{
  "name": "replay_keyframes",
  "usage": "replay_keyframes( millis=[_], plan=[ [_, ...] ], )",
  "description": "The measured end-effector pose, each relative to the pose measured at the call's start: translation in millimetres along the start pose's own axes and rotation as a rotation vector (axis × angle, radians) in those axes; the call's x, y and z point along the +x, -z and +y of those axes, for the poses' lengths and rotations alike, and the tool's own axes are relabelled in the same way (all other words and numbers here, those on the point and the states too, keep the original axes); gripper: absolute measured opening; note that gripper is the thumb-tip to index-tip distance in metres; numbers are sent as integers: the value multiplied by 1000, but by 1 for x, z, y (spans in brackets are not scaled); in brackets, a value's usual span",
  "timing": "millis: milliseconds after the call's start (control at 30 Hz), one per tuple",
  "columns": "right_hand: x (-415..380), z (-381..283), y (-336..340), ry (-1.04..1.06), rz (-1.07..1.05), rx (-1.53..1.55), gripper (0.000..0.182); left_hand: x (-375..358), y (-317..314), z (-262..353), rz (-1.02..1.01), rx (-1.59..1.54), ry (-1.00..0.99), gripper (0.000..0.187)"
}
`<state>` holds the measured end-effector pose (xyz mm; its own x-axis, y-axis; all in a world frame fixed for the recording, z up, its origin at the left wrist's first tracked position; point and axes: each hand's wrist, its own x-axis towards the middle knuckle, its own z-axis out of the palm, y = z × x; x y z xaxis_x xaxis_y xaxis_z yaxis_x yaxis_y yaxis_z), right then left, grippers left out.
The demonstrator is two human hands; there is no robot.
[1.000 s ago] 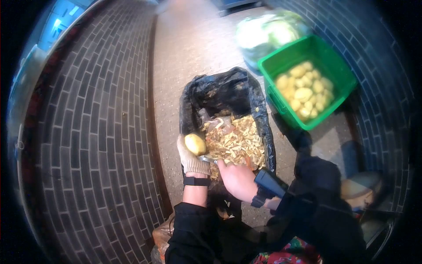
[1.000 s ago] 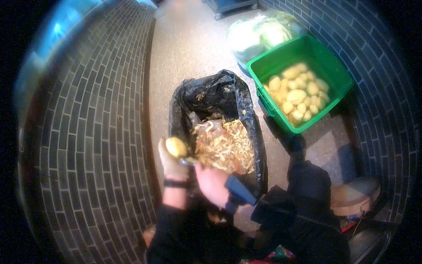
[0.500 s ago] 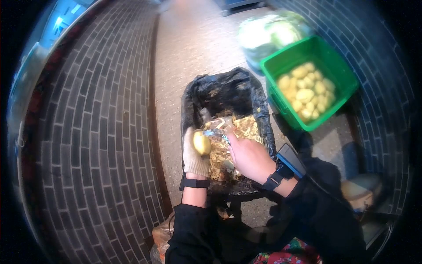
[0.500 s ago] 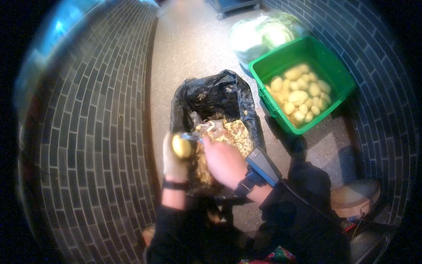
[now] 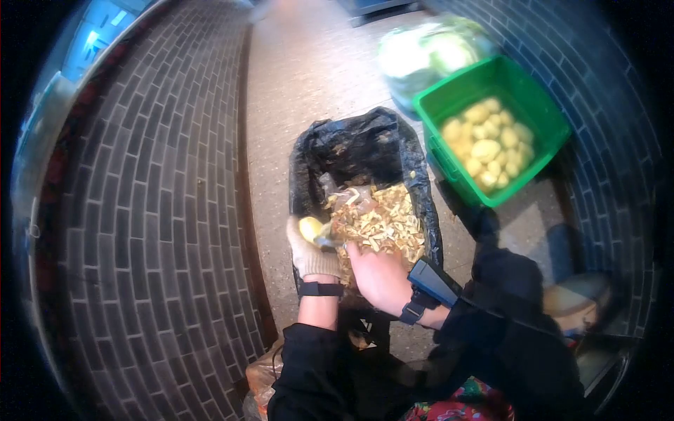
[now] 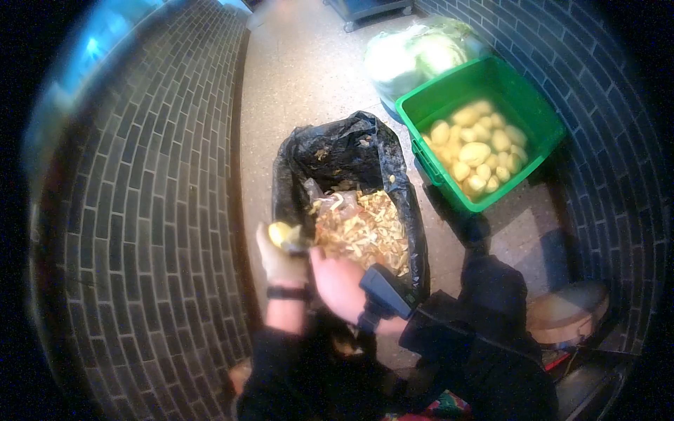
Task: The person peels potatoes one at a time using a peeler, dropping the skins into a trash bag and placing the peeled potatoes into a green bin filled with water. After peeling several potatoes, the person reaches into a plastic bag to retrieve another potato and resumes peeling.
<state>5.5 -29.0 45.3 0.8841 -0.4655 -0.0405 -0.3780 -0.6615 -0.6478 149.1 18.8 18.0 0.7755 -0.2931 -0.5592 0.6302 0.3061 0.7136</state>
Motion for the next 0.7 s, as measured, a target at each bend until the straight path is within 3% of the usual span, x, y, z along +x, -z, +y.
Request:
replay_keyframes(
  millis=[167, 233, 433, 533, 567, 633, 700],
  plan=[
    [-2, -2, -2, -18, -128, 92, 23, -2, -5, 19, 106, 44, -16, 60],
    [-1, 4, 10, 60, -87, 74, 21, 11, 3, 23, -133, 38, 57, 62],
    [13, 28, 22, 14, 6, 102, 22, 7, -2, 17, -55, 94, 131, 67],
    [18, 36, 33, 22, 43, 98, 28, -5, -11, 17, -235, 203, 172, 73],
    [20, 37, 34, 21, 43, 97, 28, -4, -9, 17, -236, 203, 172, 73],
    [21, 39, 37, 54, 67, 73, 29, 2, -4, 15, -453, 304, 178, 54],
    [20, 37, 38, 55, 60, 51, 29, 7, -4, 9, -343, 333, 163, 51]
  ],
)
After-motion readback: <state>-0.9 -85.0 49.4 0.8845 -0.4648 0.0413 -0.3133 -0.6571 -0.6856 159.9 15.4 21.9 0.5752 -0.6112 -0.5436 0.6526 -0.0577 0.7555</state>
